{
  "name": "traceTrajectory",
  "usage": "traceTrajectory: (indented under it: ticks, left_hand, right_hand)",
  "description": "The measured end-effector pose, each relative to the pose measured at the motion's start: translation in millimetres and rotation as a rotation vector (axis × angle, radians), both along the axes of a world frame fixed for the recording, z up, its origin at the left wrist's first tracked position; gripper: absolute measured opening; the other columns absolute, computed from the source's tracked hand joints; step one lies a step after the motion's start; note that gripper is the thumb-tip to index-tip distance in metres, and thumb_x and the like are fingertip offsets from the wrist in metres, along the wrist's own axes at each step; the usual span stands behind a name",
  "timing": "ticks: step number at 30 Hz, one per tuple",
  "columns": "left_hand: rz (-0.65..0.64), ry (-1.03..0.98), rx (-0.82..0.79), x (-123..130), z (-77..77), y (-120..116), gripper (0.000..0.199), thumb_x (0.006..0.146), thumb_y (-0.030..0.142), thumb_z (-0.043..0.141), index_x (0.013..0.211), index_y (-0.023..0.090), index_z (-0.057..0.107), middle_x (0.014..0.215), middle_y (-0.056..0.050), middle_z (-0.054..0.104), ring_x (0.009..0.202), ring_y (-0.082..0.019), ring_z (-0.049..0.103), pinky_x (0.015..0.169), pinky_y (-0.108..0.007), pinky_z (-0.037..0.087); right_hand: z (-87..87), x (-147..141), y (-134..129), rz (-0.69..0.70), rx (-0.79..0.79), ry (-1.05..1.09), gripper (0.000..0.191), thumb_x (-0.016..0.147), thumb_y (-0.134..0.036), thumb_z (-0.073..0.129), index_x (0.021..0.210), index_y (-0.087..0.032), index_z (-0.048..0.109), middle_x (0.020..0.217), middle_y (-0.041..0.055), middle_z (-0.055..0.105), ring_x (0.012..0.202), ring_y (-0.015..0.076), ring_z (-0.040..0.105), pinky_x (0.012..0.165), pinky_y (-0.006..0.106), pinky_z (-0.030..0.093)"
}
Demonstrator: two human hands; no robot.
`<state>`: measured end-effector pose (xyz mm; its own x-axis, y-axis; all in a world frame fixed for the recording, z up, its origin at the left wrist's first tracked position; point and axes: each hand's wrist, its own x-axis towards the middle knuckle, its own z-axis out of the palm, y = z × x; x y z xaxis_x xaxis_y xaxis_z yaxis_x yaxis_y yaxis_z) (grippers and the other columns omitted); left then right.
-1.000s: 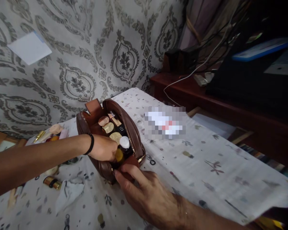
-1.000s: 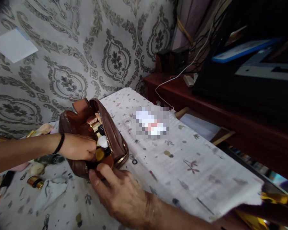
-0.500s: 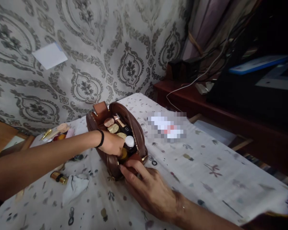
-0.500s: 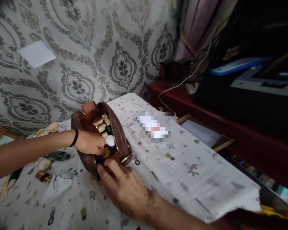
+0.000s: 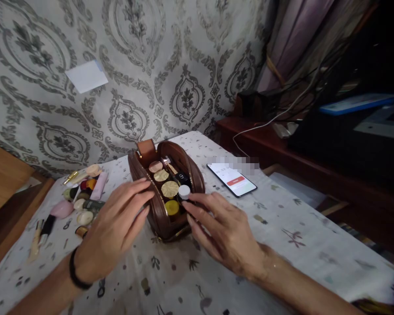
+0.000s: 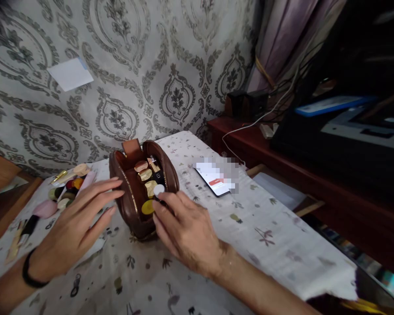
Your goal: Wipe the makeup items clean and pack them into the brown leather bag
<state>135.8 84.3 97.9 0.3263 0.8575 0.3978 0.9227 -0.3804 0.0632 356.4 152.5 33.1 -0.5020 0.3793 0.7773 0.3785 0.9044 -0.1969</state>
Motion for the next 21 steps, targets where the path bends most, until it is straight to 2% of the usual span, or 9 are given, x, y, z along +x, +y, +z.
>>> traceTrajectory:
  ticks: [2, 6, 8, 11, 13, 16, 18, 21]
  left_hand:
    - [0.082, -0.119, 0.059, -10.0, -21.7, -26.6, 0.027, 0.095, 0.019, 0.042, 0.117, 0.022, 0.056, 0.126, -0.010, 0.059, 0.122, -0.022, 0.054, 0.103, -0.038, 0.045]
    - [0.257, -0.273, 0.035, -27.3, -65.8, -67.3, 0.021, 0.094, 0.022, 0.045, 0.107, 0.025, 0.060, 0.119, -0.009, 0.064, 0.111, -0.022, 0.062, 0.091, -0.035, 0.053]
    - [0.256, -0.337, -0.028, -33.3, -85.2, -79.9, 0.021, 0.093, 0.022, 0.045, 0.106, 0.024, 0.062, 0.116, -0.009, 0.066, 0.109, -0.021, 0.064, 0.089, -0.033, 0.055]
    - [0.212, -0.416, -0.083, -37.0, -107.5, -89.4, 0.022, 0.093, 0.023, 0.046, 0.105, 0.023, 0.064, 0.111, -0.010, 0.070, 0.105, -0.022, 0.067, 0.088, -0.034, 0.057]
    - [0.189, -0.463, -0.093, -36.0, -117.3, -91.0, 0.023, 0.093, 0.024, 0.045, 0.103, 0.023, 0.066, 0.106, -0.010, 0.072, 0.100, -0.022, 0.069, 0.087, -0.034, 0.058]
    - [0.215, -0.523, -0.105, -31.9, -125.5, -89.9, 0.024, 0.094, 0.026, 0.045, 0.101, 0.022, 0.067, 0.104, -0.011, 0.072, 0.099, -0.022, 0.069, 0.086, -0.034, 0.058]
    - [0.230, -0.540, -0.102, -29.8, -128.1, -88.8, 0.024, 0.094, 0.027, 0.045, 0.101, 0.021, 0.068, 0.104, -0.011, 0.072, 0.100, -0.023, 0.069, 0.087, -0.035, 0.058]
    - [0.218, -0.547, -0.084, -29.3, -130.3, -87.8, 0.024, 0.093, 0.027, 0.045, 0.100, 0.022, 0.068, 0.099, -0.011, 0.072, 0.096, -0.023, 0.070, 0.085, -0.035, 0.059]
  right_hand:
    - [14.4, -2.5, 12.7, 0.025, 0.008, -0.123, 0.021, 0.094, -0.016, 0.046, 0.098, -0.013, 0.067, 0.102, 0.0127, 0.066, 0.089, 0.0216, 0.058, 0.077, 0.038, 0.053]
    - [42.9, -20.6, 41.8, 0.167, 0.020, -0.487, 0.017, 0.089, -0.015, 0.053, 0.081, -0.014, 0.067, 0.100, 0.0109, 0.066, 0.103, 0.0256, 0.054, 0.088, 0.041, 0.044]
    - [56.1, -33.9, 55.7, 0.246, 0.004, -0.675, 0.010, 0.084, -0.013, 0.059, 0.079, -0.013, 0.068, 0.100, 0.0098, 0.067, 0.103, 0.0253, 0.055, 0.089, 0.039, 0.042]
    - [73.3, -55.2, 71.1, 0.361, -0.060, -0.949, 0.017, 0.086, -0.010, 0.055, 0.080, -0.012, 0.071, 0.094, 0.0093, 0.070, 0.091, 0.0209, 0.059, 0.080, 0.032, 0.042]
    - [81.1, -68.7, 75.8, 0.395, -0.105, -1.098, 0.020, 0.085, -0.007, 0.053, 0.083, -0.011, 0.072, 0.090, 0.0103, 0.071, 0.083, 0.0191, 0.061, 0.072, 0.029, 0.041]
    - [83.4, -84.9, 75.2, 0.360, -0.098, -1.256, 0.019, 0.079, -0.006, 0.057, 0.090, -0.005, 0.073, 0.092, 0.0152, 0.072, 0.083, 0.0213, 0.063, 0.067, 0.029, 0.040]
    - [78.5, -91.4, 73.1, 0.348, -0.088, -1.328, 0.022, 0.077, -0.006, 0.059, 0.094, -0.002, 0.072, 0.096, 0.0179, 0.072, 0.087, 0.0229, 0.064, 0.070, 0.030, 0.041]
    - [64.3, -93.7, 72.6, 0.381, -0.039, -1.338, 0.025, 0.075, -0.010, 0.063, 0.097, -0.004, 0.071, 0.101, 0.0178, 0.072, 0.096, 0.0248, 0.062, 0.082, 0.033, 0.041]
